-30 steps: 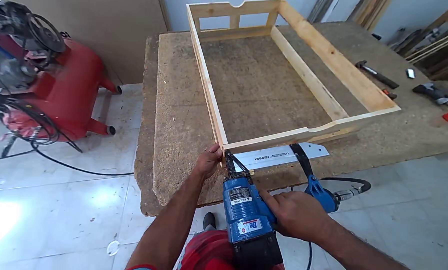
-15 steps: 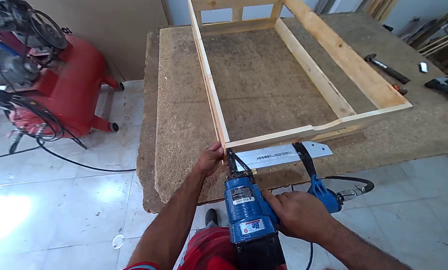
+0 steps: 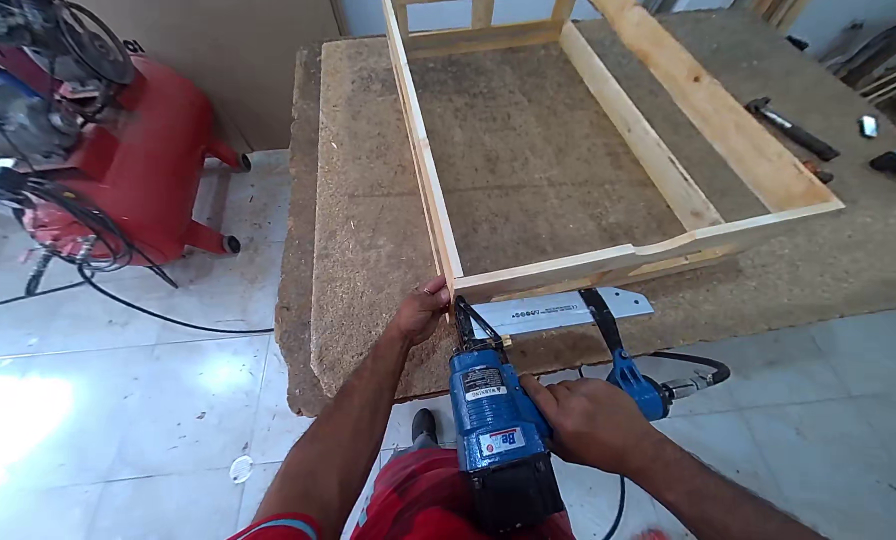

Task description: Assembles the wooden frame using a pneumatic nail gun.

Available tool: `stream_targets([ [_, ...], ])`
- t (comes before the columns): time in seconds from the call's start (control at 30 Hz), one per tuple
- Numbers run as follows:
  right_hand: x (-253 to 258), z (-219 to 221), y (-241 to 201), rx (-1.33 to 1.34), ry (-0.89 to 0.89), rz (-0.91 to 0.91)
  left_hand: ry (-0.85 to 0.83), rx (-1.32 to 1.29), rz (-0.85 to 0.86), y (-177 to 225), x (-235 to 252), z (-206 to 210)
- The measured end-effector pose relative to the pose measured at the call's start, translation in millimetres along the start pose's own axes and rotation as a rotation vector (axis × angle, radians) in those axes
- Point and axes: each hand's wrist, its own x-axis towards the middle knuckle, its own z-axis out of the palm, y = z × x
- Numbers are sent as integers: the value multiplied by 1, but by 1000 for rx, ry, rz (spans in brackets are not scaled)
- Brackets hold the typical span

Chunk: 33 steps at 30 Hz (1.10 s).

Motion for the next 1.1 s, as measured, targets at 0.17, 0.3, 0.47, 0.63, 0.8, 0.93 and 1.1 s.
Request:
stream_targets([
  [0.17, 0, 2, -1, 3, -1, -5, -33, -4, 20, 1, 0, 0],
  [0.3, -1, 5, -3, 3, 3, 1, -24, 8, 17, 2, -1, 2],
  [0.47, -1, 5, -4, -5, -13, 6, -6, -8, 10, 2, -1, 3],
  [0.63, -1, 7, -4, -5, 1, 7, -5, -10, 14, 3, -1, 4],
  [0.8, -1, 6, -5, -9, -1, 13, -25, 3, 25, 2, -1, 3],
  [0.93, -1, 4, -5, -2, -21, 22, -16, -1, 30, 1, -1, 3],
  [1.1, 0, 6, -5, -9, -3, 13, -12, 1, 16, 1, -1, 2],
])
